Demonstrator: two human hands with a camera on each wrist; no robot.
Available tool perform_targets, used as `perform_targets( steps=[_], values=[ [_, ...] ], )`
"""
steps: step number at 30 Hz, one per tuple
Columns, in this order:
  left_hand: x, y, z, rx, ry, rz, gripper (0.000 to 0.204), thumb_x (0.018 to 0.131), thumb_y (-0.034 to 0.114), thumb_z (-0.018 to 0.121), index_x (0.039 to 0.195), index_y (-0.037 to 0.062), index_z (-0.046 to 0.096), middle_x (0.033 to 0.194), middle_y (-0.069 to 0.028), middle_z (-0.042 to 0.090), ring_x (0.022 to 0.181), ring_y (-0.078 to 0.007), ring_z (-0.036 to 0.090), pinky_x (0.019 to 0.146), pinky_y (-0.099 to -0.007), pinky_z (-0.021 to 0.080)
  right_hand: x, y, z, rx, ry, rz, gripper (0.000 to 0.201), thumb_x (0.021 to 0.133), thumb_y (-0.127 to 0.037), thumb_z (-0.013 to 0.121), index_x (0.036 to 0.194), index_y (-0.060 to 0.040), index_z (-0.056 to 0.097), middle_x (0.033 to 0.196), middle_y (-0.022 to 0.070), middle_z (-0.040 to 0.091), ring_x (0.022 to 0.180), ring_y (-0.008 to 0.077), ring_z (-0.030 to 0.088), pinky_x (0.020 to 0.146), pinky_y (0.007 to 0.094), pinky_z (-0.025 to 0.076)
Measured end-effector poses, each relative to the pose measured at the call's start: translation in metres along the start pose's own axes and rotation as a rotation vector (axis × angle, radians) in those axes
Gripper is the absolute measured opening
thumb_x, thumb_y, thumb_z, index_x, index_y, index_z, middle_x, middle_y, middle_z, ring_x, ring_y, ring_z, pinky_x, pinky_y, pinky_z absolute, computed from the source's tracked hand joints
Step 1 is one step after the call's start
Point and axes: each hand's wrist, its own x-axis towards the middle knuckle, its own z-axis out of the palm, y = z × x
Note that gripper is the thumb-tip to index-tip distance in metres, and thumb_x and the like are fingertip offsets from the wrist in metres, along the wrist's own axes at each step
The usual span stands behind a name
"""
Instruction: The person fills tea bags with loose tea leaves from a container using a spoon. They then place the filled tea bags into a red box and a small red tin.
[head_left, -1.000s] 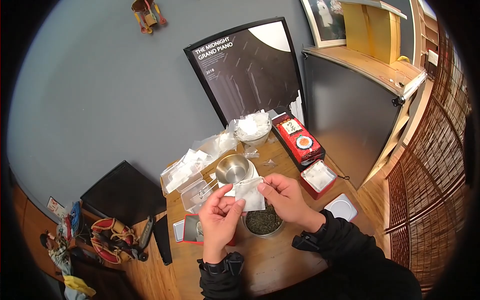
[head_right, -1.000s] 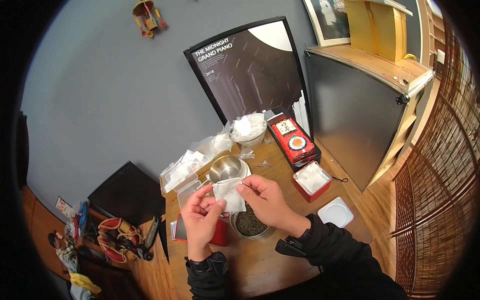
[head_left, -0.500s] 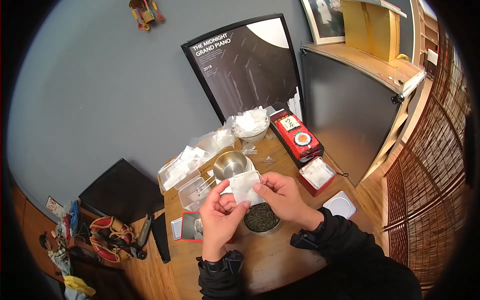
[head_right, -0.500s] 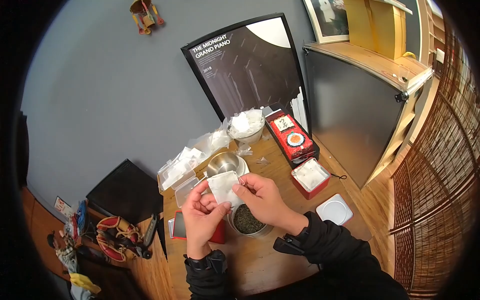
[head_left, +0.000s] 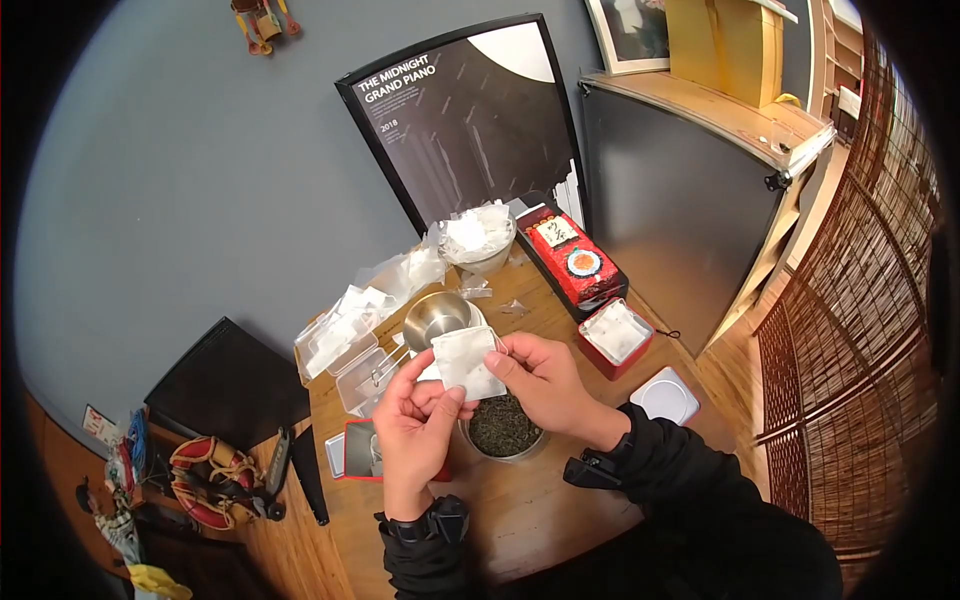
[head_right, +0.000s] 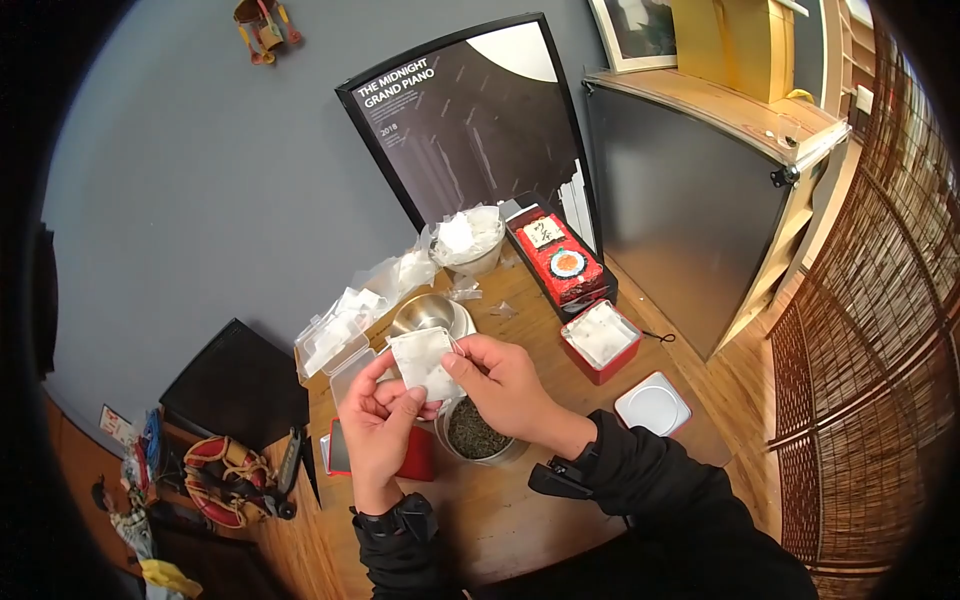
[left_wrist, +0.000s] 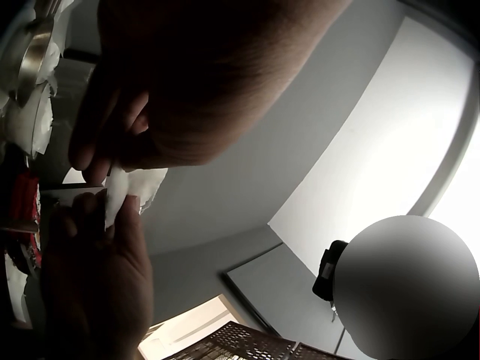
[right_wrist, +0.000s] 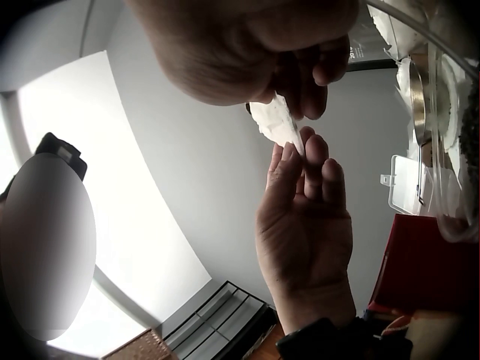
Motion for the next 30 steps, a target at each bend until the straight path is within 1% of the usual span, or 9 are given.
perform_targets(
  steps=[3,5,12,15,18,20,23,27,30],
  values=[
    [-0.001,-0.001,-0.001,0.005,0.027,0.020,0.049,0.090,-0.008,0.064,0.135,-0.0060,0.048,0.093,-0.0134,0.072,0.079,-0.0155,0.070,0.071,-0.0272,0.058,-0.001,0.000,-0.003,-0.016,0.010,0.002,0.020,0.101,-0.018,0.058,0.096,0.0000,0.064,0.082,-0.0037,0.061,0.075,0.0015,0.052,0.065,0.0213,0.045],
    [0.000,-0.002,-0.002,-0.003,0.048,0.041,0.048,0.090,-0.008,0.064,0.135,-0.0058,0.048,0.092,-0.0124,0.071,0.079,-0.0146,0.070,0.071,-0.0270,0.058,-0.001,-0.002,-0.008,-0.083,-0.045,0.085,0.018,0.100,-0.016,0.061,0.100,0.0010,0.066,0.087,-0.0007,0.066,0.078,0.0036,0.058,0.071,0.0217,0.048],
    [0.003,-0.005,-0.003,0.050,0.199,0.226,0.040,0.091,-0.004,0.063,0.130,-0.0053,0.053,0.091,-0.0089,0.069,0.078,-0.0124,0.067,0.070,-0.0265,0.058,-0.004,-0.003,-0.007,-0.094,-0.122,0.111,0.013,0.097,-0.012,0.064,0.097,0.0007,0.067,0.083,-0.0004,0.067,0.075,0.0032,0.058,0.067,0.0207,0.047],
    [0.004,-0.006,-0.005,0.024,0.218,0.264,0.037,0.092,-0.002,0.063,0.127,-0.0049,0.055,0.095,-0.0084,0.068,0.081,-0.0111,0.066,0.071,-0.0253,0.056,-0.005,-0.011,-0.005,-0.219,-0.180,0.018,0.014,0.094,-0.010,0.067,0.103,0.0008,0.065,0.085,-0.0005,0.067,0.073,0.0030,0.058,0.066,0.0202,0.047],
    [0.003,-0.008,-0.011,0.053,0.225,0.264,0.032,0.093,0.000,0.065,0.123,-0.0040,0.059,0.097,-0.0072,0.069,0.080,-0.0083,0.064,0.071,-0.0227,0.054,-0.005,-0.009,-0.004,-0.192,-0.053,-0.020,0.027,0.089,-0.008,0.072,0.112,-0.0008,0.061,0.097,0.0014,0.067,0.079,0.0034,0.058,0.068,0.0205,0.046],
    [0.002,-0.008,-0.012,0.079,0.228,0.258,0.028,0.093,0.001,0.066,0.120,-0.0033,0.061,0.098,-0.0065,0.069,0.079,-0.0063,0.063,0.070,-0.0209,0.052,-0.002,-0.007,-0.004,-0.206,0.079,-0.222,0.036,0.082,-0.013,0.077,0.112,-0.0049,0.060,0.097,0.0024,0.065,0.079,0.0090,0.055,0.065,0.0240,0.045],
    [0.000,-0.005,-0.010,0.132,0.192,0.227,0.028,0.093,0.001,0.065,0.120,-0.0033,0.061,0.096,-0.0051,0.067,0.081,-0.0076,0.062,0.070,-0.0203,0.050,0.001,-0.006,-0.007,-0.317,0.054,-0.368,0.037,0.080,-0.012,0.077,0.112,-0.0062,0.059,0.101,0.0040,0.063,0.081,0.0133,0.055,0.069,0.0263,0.046],
    [0.000,-0.006,-0.009,0.178,0.165,0.216,0.028,0.092,0.001,0.067,0.119,-0.0029,0.062,0.097,-0.0042,0.067,0.079,-0.0060,0.060,0.068,-0.0194,0.049,-0.002,-0.008,-0.006,-0.343,0.033,-0.327,0.034,0.081,-0.011,0.076,0.110,-0.0053,0.060,0.099,0.0039,0.063,0.078,0.0139,0.054,0.071,0.0278,0.047],
    [-0.001,-0.005,-0.008,0.191,0.163,0.211,0.028,0.091,0.001,0.068,0.118,-0.0026,0.063,0.097,-0.0040,0.068,0.077,-0.0054,0.059,0.068,-0.0194,0.049,-0.004,-0.009,-0.008,-0.360,-0.034,-0.241,0.035,0.083,-0.004,0.075,0.114,-0.0034,0.058,0.108,0.0050,0.064,0.092,0.0115,0.058,0.082,0.0282,0.047]
  ],
)
